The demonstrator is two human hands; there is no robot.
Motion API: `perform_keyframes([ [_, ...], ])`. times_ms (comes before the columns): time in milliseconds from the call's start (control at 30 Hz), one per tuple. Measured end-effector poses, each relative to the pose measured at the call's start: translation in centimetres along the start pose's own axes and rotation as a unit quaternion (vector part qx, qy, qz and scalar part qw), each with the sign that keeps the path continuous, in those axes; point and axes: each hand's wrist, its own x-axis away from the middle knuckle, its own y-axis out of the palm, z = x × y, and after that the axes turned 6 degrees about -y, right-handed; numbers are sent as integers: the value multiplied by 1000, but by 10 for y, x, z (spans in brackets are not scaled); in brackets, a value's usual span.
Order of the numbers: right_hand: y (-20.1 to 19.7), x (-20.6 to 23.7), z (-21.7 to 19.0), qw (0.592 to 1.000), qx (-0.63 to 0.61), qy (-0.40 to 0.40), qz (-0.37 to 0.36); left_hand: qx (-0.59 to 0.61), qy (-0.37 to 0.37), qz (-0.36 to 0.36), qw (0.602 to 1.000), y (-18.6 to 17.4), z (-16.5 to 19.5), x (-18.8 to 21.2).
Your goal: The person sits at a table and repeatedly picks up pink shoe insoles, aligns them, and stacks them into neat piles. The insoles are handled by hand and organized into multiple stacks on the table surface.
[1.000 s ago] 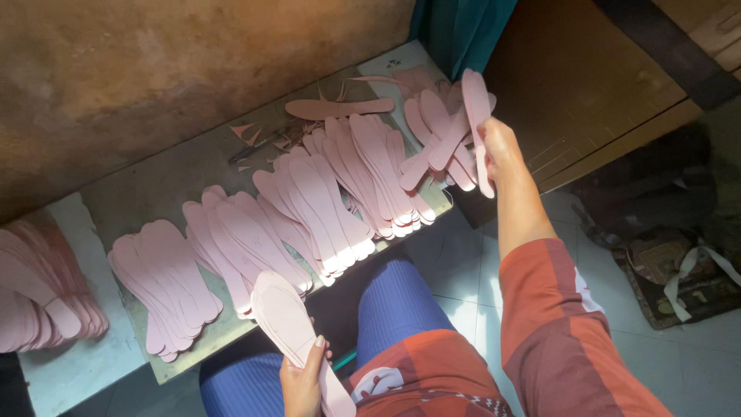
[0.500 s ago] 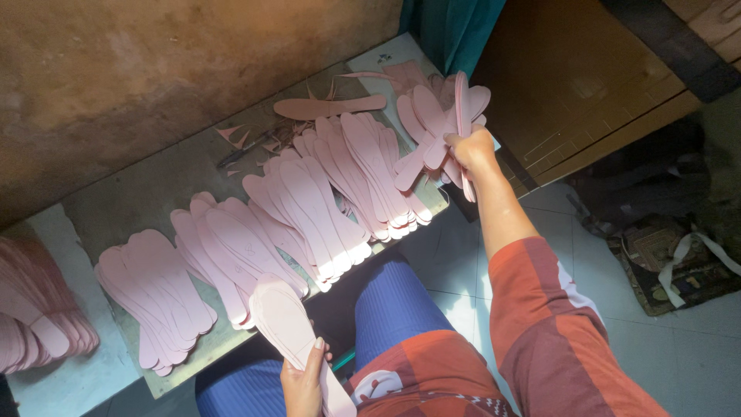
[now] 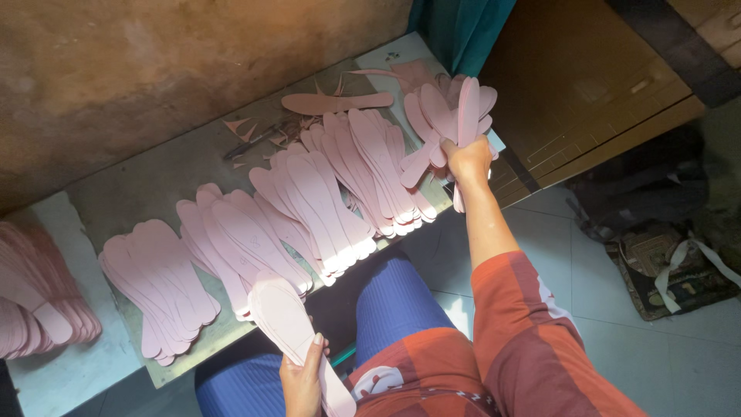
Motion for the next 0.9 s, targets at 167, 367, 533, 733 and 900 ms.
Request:
perform_keyframes([
  [167, 15, -10, 29, 998, -60, -23, 15, -8, -20, 13, 1000, -3, 8, 5],
  [367, 18, -10, 29, 969, -244, 25, 3, 15, -34, 16, 999, -2, 19, 12],
  [533, 4, 26, 12, 961, -276, -27, 0, -2, -10, -7, 1000, 4, 40, 20],
  [733, -10, 189, 14, 938, -182, -176, -236, -16, -11, -30, 999, 24, 89, 31],
  [900, -3, 302, 6, 879, -120, -104, -450, 31, 64, -17, 997, 20, 107, 46],
])
